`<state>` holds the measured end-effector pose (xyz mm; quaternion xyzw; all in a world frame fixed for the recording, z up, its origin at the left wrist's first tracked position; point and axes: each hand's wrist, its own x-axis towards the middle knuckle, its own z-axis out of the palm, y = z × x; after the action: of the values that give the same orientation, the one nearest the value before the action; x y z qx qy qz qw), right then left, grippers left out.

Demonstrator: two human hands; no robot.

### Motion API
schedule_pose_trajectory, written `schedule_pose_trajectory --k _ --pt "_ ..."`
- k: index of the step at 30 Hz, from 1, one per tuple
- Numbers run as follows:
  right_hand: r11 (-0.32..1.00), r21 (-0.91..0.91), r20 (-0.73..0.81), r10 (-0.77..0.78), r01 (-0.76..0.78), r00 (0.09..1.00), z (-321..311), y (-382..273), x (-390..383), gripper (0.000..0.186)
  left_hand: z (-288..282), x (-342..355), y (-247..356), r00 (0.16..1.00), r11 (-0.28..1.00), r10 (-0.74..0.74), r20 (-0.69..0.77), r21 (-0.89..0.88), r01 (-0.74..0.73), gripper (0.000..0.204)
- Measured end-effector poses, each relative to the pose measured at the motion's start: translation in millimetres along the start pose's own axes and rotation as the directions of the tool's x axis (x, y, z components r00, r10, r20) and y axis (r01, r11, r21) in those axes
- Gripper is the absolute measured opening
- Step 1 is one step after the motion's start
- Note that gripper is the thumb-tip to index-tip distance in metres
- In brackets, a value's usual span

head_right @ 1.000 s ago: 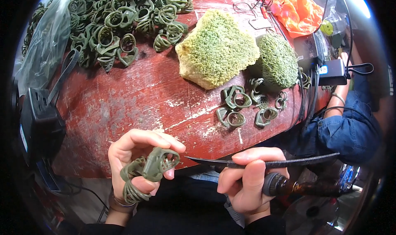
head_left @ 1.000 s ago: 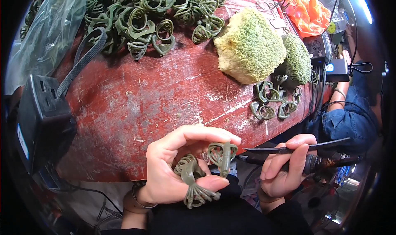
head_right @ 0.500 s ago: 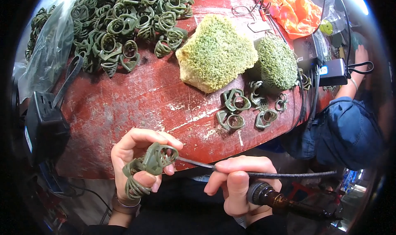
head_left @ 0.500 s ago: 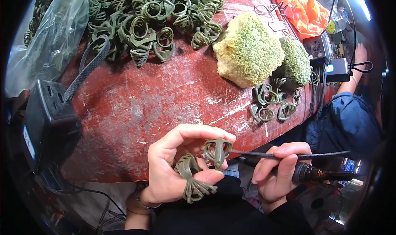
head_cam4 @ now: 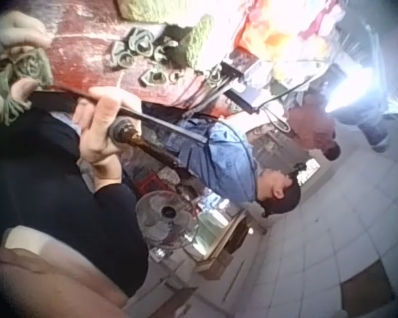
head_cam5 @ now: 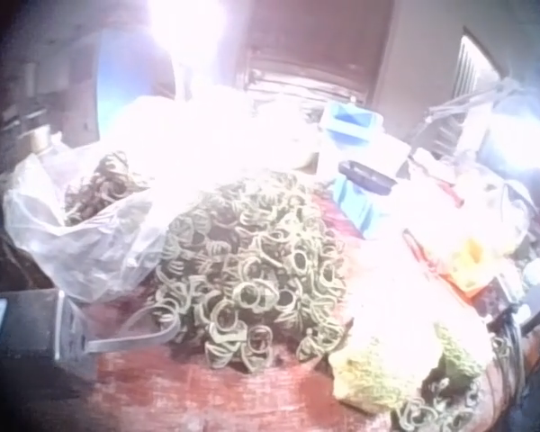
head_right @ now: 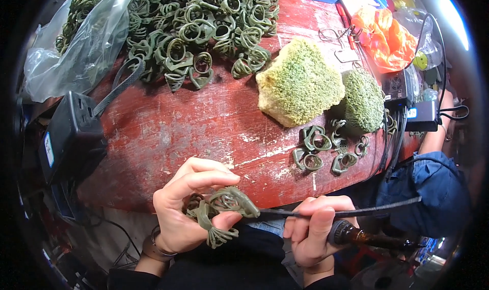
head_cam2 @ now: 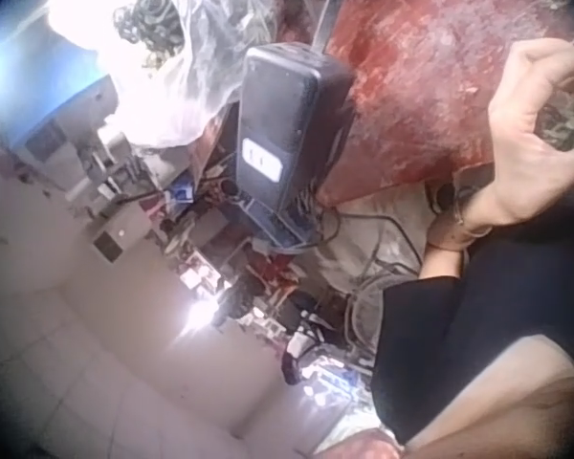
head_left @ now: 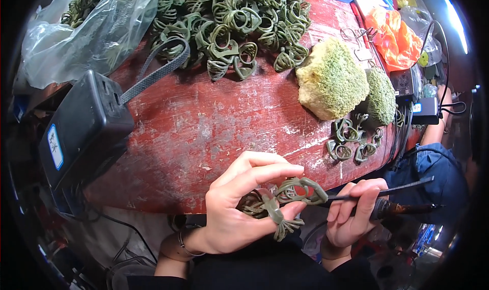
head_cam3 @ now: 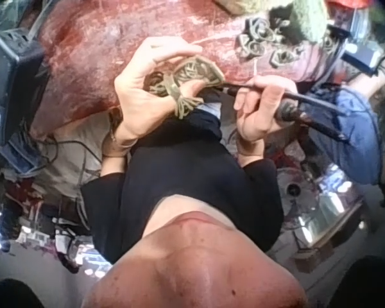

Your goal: Using a wax welder tool to assemble or repair intricate green wax jewelry/candle molds on a production workbench.

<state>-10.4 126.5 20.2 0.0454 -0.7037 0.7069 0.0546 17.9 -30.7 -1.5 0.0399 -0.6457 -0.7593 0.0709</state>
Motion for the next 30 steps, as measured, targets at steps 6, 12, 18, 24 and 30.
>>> schedule_pose_trajectory --k 6,12,18,24,30 --pt "0.942 -0.074 0.215 0.334 -0.326 0.918 3 -28 5 0.018 -5 1 7 1.0 0.998 0.026 -0.014 0.063 -0.026 0.038" --pt "0.914 -0.2 0.325 0.403 -0.354 0.856 23 -35 36 0.028 -11 1 6 0.986 0.916 -0.164 -0.006 -0.373 0.15 0.036" --pt "0.889 -0.303 0.401 0.445 -0.343 0.801 44 -26 75 0.046 -21 11 14 0.952 0.725 -0.305 0.037 -0.639 0.258 0.054" --pt "0.859 -0.462 0.384 0.417 -0.22 0.824 72 -11 94 0.042 -33 17 13 0.974 0.549 -0.173 0.149 -0.806 0.221 0.055" --pt "0.858 -0.494 0.401 0.366 -0.138 0.84 73 12 92 0.02 -34 27 16 0.971 0.409 -0.051 0.232 -0.882 0.232 0.039"
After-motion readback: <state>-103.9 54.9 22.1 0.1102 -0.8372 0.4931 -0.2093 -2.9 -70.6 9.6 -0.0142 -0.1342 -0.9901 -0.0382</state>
